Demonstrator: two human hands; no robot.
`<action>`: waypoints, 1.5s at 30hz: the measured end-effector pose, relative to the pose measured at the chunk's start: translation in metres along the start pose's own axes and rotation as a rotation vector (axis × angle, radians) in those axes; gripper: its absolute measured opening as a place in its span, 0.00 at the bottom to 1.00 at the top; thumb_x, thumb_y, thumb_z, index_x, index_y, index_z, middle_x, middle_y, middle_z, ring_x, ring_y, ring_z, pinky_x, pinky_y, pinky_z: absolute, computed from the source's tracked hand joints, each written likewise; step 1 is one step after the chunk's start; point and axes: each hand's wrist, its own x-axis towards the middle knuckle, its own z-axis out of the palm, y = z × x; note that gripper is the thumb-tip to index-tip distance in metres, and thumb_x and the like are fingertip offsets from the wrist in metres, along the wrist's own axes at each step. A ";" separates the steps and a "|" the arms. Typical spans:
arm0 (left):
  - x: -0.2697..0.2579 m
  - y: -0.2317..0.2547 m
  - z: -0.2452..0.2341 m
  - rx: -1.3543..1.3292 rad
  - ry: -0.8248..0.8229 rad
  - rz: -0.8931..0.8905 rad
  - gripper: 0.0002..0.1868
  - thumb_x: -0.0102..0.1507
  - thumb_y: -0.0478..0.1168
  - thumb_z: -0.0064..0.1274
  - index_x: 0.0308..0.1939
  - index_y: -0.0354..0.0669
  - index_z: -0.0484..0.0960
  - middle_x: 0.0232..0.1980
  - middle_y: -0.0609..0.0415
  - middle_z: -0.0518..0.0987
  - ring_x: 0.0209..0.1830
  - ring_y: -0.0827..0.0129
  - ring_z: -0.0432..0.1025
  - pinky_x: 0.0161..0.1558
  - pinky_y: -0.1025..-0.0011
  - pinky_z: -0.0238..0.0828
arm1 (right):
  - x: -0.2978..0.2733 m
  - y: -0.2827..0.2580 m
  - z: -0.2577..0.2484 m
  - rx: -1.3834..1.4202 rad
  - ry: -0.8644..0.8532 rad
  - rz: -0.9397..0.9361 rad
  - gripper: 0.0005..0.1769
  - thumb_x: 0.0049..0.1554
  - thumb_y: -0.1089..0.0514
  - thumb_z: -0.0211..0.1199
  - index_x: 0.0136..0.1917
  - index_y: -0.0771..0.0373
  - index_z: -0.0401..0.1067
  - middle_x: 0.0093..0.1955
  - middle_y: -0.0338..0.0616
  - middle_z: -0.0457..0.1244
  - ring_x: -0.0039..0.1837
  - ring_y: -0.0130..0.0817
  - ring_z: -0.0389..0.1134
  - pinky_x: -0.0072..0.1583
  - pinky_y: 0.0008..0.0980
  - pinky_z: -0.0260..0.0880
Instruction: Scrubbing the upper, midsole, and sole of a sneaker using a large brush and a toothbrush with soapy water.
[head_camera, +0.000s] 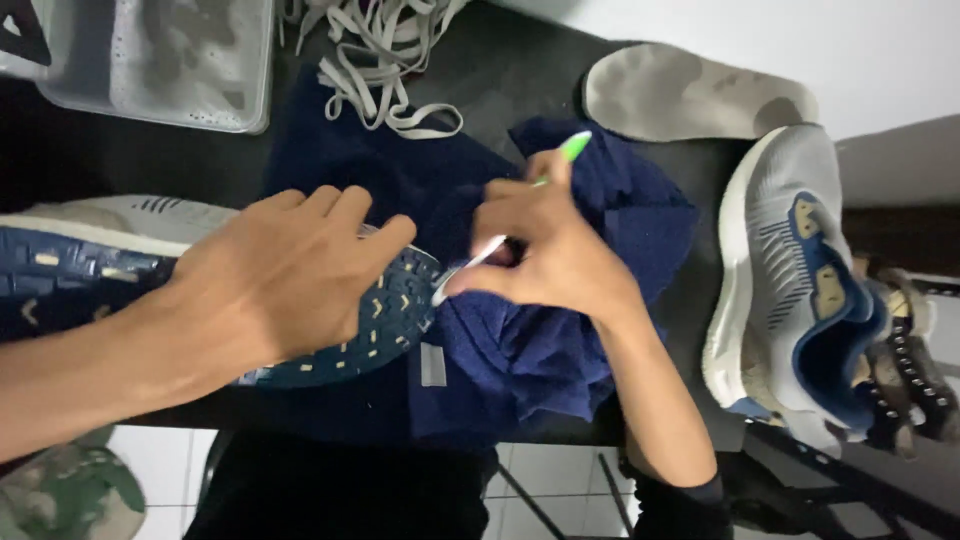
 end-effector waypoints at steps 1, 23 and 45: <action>0.002 -0.002 -0.001 -0.005 0.061 0.027 0.27 0.57 0.39 0.56 0.60 0.52 0.66 0.49 0.43 0.76 0.41 0.50 0.77 0.39 0.56 0.79 | 0.001 -0.007 -0.002 -0.062 0.063 -0.007 0.23 0.53 0.36 0.66 0.31 0.55 0.69 0.30 0.30 0.60 0.39 0.28 0.61 0.64 0.44 0.43; 0.012 -0.017 -0.011 -0.192 0.143 0.045 0.16 0.62 0.49 0.43 0.52 0.52 0.70 0.39 0.45 0.79 0.36 0.40 0.79 0.31 0.44 0.75 | -0.003 -0.011 -0.001 -0.141 0.128 0.014 0.23 0.53 0.34 0.63 0.31 0.52 0.69 0.32 0.32 0.61 0.39 0.35 0.63 0.58 0.48 0.46; 0.010 -0.004 -0.030 -0.200 -0.054 -0.044 0.21 0.62 0.35 0.39 0.59 0.51 0.67 0.37 0.52 0.75 0.30 0.51 0.74 0.29 0.52 0.69 | -0.012 -0.005 -0.011 -0.127 0.095 0.006 0.26 0.56 0.33 0.60 0.29 0.53 0.67 0.28 0.30 0.56 0.37 0.28 0.57 0.59 0.44 0.44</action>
